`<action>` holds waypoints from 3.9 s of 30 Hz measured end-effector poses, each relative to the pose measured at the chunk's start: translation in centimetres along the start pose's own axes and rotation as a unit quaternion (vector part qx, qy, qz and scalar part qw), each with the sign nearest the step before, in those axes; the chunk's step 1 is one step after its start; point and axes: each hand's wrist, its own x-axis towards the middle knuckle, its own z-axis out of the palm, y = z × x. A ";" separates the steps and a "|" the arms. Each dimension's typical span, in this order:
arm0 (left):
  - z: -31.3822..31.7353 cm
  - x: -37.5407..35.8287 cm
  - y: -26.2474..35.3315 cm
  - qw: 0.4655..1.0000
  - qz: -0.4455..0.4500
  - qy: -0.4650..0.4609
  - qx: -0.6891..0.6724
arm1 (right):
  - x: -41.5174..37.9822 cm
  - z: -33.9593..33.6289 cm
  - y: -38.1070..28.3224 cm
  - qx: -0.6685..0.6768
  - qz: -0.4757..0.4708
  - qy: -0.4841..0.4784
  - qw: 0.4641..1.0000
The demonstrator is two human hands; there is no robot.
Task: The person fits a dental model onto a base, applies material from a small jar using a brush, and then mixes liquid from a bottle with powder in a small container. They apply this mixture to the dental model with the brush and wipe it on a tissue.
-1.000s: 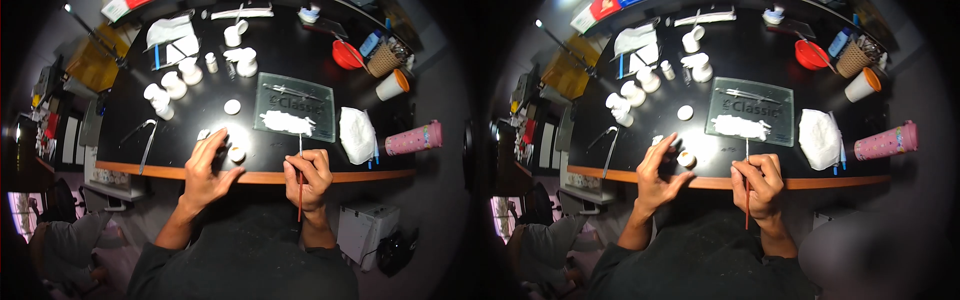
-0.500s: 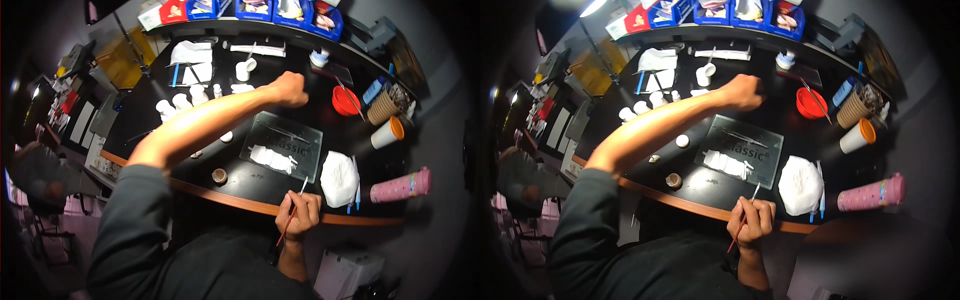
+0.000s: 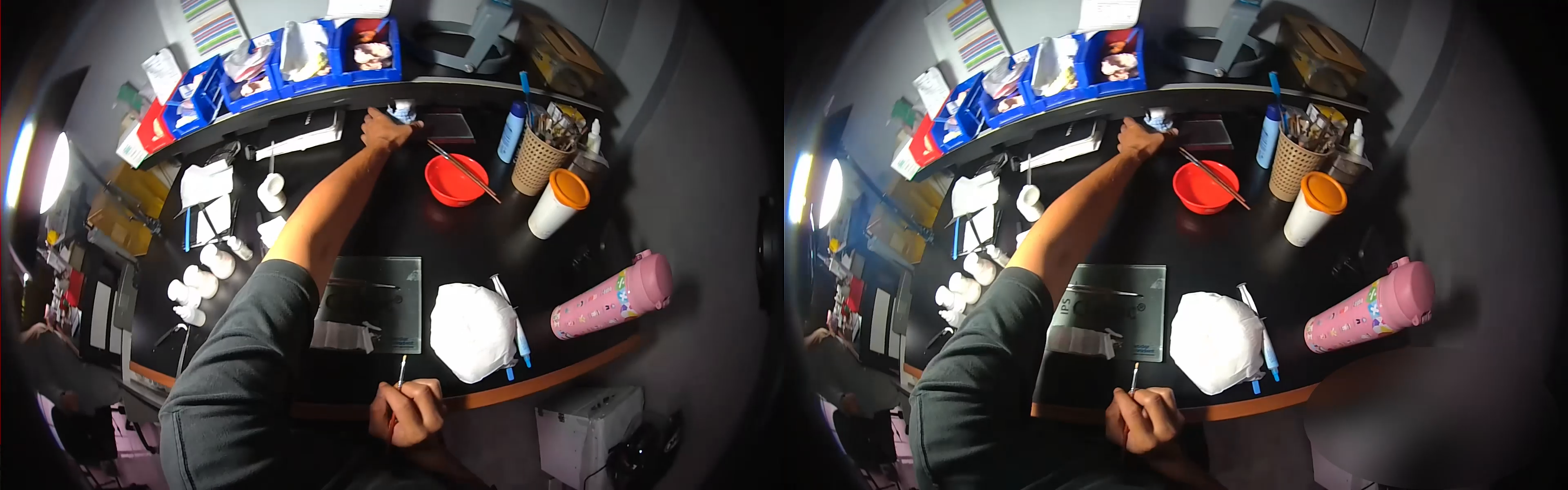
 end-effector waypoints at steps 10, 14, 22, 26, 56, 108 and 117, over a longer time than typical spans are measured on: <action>1.7 3.4 0.6 0.999 0.034 -0.018 -0.032 | -0.9 0.0 0.0 0.022 0.030 -0.007 0.999; 2.1 3.6 0.0 0.996 0.067 0.009 -0.055 | -0.8 0.1 0.2 0.016 0.020 -0.003 1.000; 2.5 3.6 -1.1 0.993 0.118 -0.006 -0.015 | -0.4 0.6 -0.3 -0.016 0.015 0.009 1.000; 1.2 1.6 -1.1 0.994 0.106 0.004 0.019 | -0.1 0.6 -0.1 -0.030 -0.011 0.007 0.999; 7.5 13.4 -3.2 0.965 0.252 -0.063 -0.027 | 0.9 -0.3 -0.1 0.012 -0.008 -0.029 0.999; -20.4 -8.1 -2.4 0.925 0.177 -0.284 0.182 | -0.7 1.2 -0.3 -0.037 0.023 0.022 0.999; -36.2 -19.1 -3.7 0.876 0.276 -0.337 0.207 | -0.5 0.4 -0.6 0.046 0.061 -0.021 0.997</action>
